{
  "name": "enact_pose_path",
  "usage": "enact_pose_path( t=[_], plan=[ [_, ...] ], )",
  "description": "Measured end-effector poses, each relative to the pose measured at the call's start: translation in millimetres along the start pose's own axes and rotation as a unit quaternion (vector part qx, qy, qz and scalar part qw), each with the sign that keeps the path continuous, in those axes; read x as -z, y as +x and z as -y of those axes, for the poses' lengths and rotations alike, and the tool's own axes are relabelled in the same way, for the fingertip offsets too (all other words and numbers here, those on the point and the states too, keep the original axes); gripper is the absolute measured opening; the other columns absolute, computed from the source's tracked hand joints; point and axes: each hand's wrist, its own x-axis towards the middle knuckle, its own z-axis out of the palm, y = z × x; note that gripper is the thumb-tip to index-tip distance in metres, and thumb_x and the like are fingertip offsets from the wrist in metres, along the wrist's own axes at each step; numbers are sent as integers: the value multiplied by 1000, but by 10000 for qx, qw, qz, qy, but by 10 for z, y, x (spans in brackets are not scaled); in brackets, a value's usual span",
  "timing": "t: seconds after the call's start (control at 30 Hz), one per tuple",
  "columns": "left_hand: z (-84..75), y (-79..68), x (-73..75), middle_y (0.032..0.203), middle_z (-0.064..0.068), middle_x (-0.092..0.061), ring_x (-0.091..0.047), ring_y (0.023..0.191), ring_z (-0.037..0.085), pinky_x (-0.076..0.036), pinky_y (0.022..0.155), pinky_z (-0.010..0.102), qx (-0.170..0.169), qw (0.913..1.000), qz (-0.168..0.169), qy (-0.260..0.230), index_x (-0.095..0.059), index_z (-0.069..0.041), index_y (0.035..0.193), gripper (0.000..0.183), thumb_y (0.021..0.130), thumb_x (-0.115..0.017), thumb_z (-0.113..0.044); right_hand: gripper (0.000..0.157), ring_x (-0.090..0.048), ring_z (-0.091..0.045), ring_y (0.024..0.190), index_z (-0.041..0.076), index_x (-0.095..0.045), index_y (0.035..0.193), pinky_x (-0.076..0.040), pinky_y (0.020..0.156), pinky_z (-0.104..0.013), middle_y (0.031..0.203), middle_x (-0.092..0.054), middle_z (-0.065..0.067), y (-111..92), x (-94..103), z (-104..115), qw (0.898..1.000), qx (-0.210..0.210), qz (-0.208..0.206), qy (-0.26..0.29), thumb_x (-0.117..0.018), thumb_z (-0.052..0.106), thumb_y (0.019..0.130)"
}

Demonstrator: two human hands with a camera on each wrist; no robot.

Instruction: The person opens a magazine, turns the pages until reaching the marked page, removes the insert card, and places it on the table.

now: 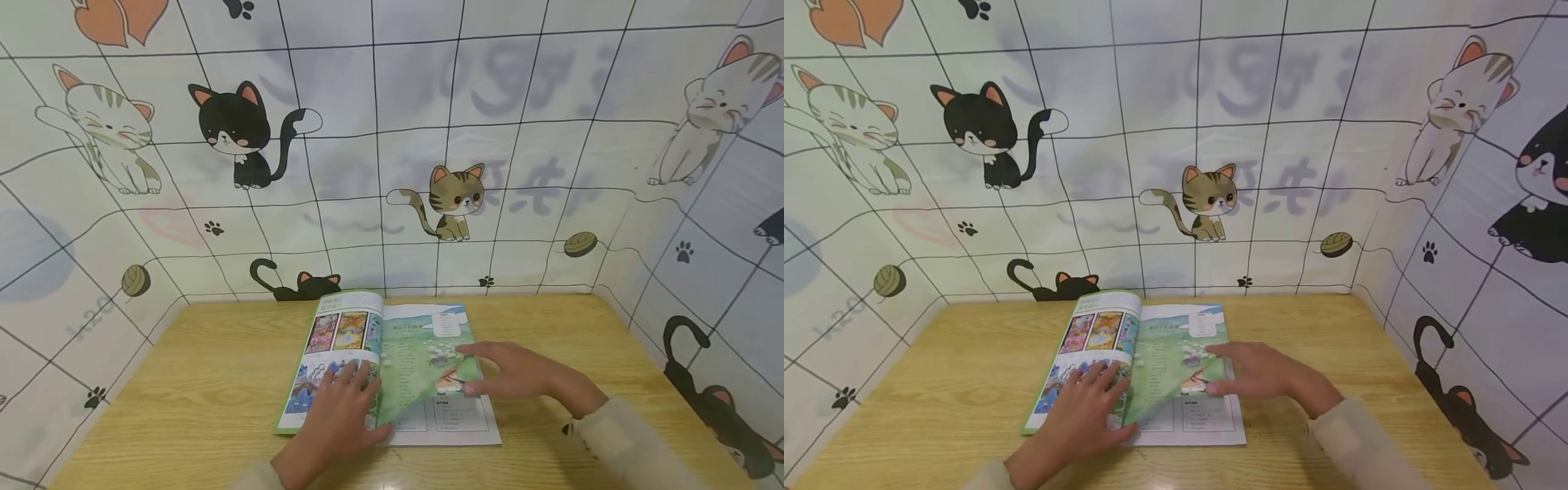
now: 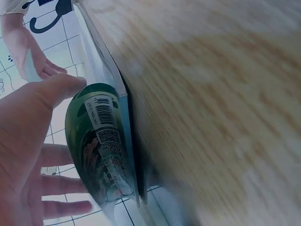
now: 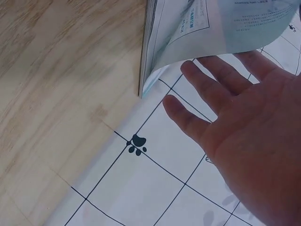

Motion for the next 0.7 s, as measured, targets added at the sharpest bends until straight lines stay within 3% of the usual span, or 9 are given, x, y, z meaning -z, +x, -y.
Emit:
enact_pose_path(
  t=[0.13,0.23,0.4,0.5,0.7],
  plan=[
    [8,-9,-8,148,12,-48,-48,133,33,-44,97,61,-265,9987,-393,-167,-49,-21,146,85,78,-69,-67,64,-39,-41,139,10,-45,150,-32,108,-64,150,-46,-14,-31,33,28,9997,-179,-150,95,-50,50,100],
    [13,-11,-6,160,11,-32,-35,144,31,-39,105,58,-645,9943,-787,-309,-33,-27,156,95,76,-75,-59,62,-34,-41,142,13,-39,153,-29,110,-63,155,-40,-13,-40,40,17,9984,-379,-387,159,-41,50,104],
    [8,-3,39,167,5,-10,-13,153,24,-25,117,49,-1291,9859,-1058,-152,-20,-32,160,106,75,-82,-47,73,-28,-43,145,13,-29,157,-28,109,-66,160,-30,-15,-37,27,-51,9965,-454,-700,51,-48,54,100],
    [-2,-2,70,167,2,-13,-9,153,21,-20,119,47,-1532,9818,-1095,268,-25,-30,159,99,77,-80,-41,86,-28,-44,144,10,-29,157,-26,109,-67,160,-28,-18,-31,-12,-99,9970,-442,-616,-130,-60,58,92],
    [-18,-20,80,154,4,-44,-25,150,23,-18,120,48,-1649,9751,-1183,894,-58,-20,140,65,79,-72,-35,105,-30,-41,144,12,-36,155,-21,110,-68,161,-28,-16,-29,-159,-139,9982,-318,102,-489,-76,64,72]
  ],
)
